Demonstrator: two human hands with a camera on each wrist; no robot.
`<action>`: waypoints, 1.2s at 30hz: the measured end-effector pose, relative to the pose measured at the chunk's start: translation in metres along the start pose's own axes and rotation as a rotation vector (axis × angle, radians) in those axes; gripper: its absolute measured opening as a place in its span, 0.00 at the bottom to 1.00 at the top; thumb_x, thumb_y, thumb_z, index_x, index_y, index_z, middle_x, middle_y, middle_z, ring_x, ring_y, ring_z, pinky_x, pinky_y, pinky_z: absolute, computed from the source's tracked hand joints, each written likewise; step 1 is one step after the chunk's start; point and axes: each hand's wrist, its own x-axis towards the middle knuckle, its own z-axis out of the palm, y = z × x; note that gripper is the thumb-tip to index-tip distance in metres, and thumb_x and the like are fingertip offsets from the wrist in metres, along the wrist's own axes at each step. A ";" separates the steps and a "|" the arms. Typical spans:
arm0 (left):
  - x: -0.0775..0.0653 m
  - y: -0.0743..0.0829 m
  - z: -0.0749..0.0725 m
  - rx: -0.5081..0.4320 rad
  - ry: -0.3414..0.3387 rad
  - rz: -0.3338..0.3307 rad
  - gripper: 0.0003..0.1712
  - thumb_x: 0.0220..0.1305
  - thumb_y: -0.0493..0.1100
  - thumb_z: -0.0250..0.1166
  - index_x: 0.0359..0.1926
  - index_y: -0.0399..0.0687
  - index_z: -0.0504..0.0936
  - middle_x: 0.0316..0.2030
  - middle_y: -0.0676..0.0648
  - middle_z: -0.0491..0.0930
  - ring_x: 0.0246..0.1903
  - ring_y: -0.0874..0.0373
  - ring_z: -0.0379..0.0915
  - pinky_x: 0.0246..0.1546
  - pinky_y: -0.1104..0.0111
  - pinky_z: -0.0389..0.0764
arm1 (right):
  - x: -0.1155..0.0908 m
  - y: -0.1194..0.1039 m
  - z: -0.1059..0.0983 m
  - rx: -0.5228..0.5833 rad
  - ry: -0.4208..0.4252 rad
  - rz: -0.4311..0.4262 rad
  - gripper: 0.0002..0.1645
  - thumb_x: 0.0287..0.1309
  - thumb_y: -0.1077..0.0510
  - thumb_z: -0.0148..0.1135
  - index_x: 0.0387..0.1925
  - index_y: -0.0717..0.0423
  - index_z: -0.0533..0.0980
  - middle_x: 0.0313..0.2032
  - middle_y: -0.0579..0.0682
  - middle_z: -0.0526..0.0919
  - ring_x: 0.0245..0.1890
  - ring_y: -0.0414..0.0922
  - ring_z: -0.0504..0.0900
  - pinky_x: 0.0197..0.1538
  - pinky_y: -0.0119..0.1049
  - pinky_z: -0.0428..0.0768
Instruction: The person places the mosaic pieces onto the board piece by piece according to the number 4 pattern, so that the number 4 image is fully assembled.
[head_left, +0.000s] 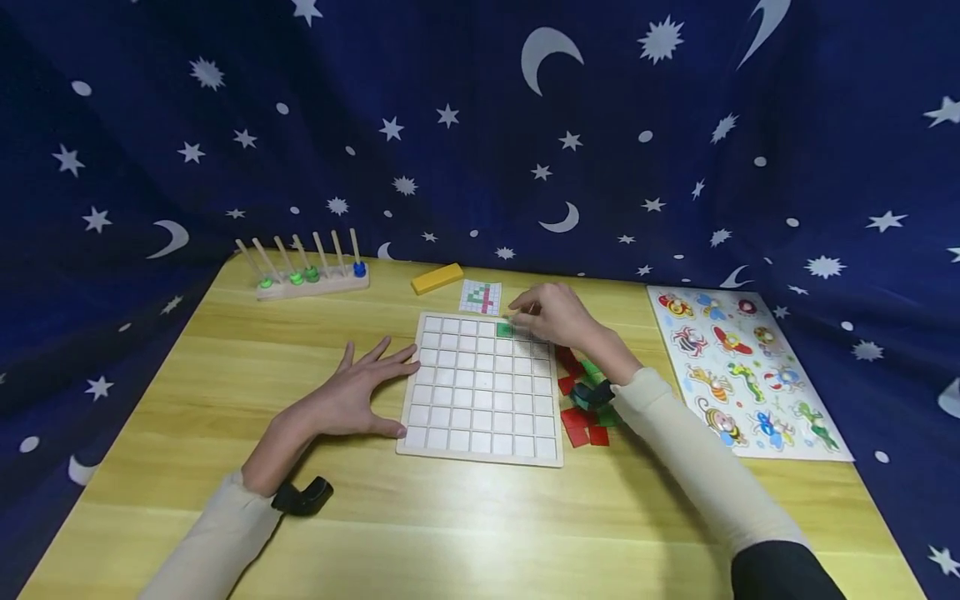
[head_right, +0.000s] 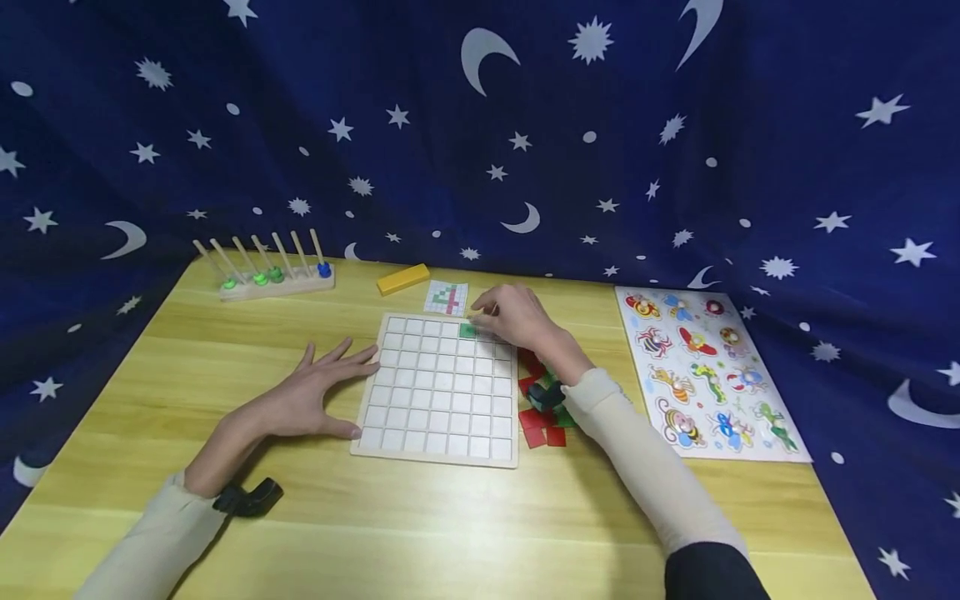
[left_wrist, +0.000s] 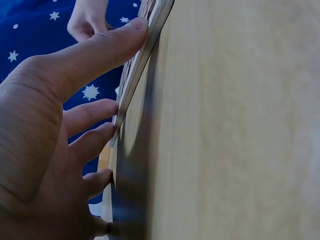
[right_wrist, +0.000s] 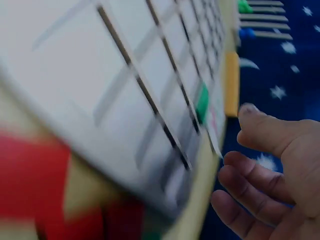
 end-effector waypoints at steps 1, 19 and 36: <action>0.000 0.000 0.000 -0.001 0.002 0.003 0.56 0.45 0.66 0.78 0.74 0.56 0.67 0.77 0.53 0.51 0.77 0.44 0.33 0.66 0.34 0.23 | -0.003 0.003 -0.006 0.002 0.026 0.004 0.11 0.59 0.57 0.72 0.41 0.59 0.88 0.36 0.51 0.89 0.33 0.46 0.85 0.36 0.42 0.80; -0.006 -0.001 0.000 -0.031 0.009 -0.011 0.56 0.44 0.65 0.79 0.73 0.55 0.68 0.77 0.54 0.51 0.77 0.44 0.32 0.66 0.35 0.22 | -0.048 0.039 -0.028 -0.169 -0.149 0.047 0.17 0.43 0.68 0.72 0.40 0.57 0.88 0.38 0.52 0.87 0.35 0.48 0.84 0.38 0.47 0.81; -0.002 0.003 0.000 -0.026 0.007 -0.001 0.56 0.44 0.66 0.78 0.73 0.56 0.68 0.77 0.53 0.52 0.77 0.44 0.33 0.66 0.35 0.23 | -0.055 0.051 -0.025 -0.208 -0.012 0.101 0.14 0.42 0.61 0.73 0.35 0.58 0.85 0.29 0.50 0.84 0.26 0.45 0.78 0.31 0.44 0.76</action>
